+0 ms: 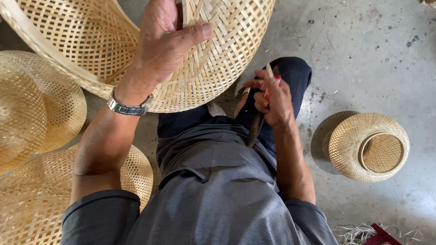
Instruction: The person trims the rim of a woven basket using a red utility knife. They hold the basket with one hand and carefully cut along the edge, then rotate the basket to continue trimming.
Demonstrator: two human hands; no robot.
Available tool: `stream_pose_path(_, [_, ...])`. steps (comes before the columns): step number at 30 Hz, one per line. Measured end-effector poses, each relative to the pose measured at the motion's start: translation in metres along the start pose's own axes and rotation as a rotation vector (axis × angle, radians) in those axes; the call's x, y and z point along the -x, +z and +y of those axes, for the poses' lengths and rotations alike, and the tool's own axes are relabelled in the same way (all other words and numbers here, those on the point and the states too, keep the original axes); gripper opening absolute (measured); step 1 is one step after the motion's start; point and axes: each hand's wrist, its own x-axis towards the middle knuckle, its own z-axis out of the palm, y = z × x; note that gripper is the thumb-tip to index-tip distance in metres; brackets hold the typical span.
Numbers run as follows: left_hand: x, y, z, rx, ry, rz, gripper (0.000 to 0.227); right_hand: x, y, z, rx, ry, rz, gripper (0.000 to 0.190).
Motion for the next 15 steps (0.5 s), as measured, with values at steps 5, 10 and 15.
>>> stream_pose_path(5, [-0.004, 0.003, -0.01, -0.066, 0.074, 0.107, 0.052, -0.006, -0.007, 0.05, 0.046, -0.093, -0.002, 0.052])
stream_pose_path(10, [-0.002, 0.009, -0.005, -0.158, 0.049, 0.202, 0.048, 0.003, 0.012, 0.014, 0.163, -0.196, 0.102, 0.055])
stream_pose_path(15, [-0.003, 0.021, 0.0, -0.24, 0.202, 0.291, 0.06, 0.033, 0.065, -0.034, 0.563, -0.369, -0.001, 0.047])
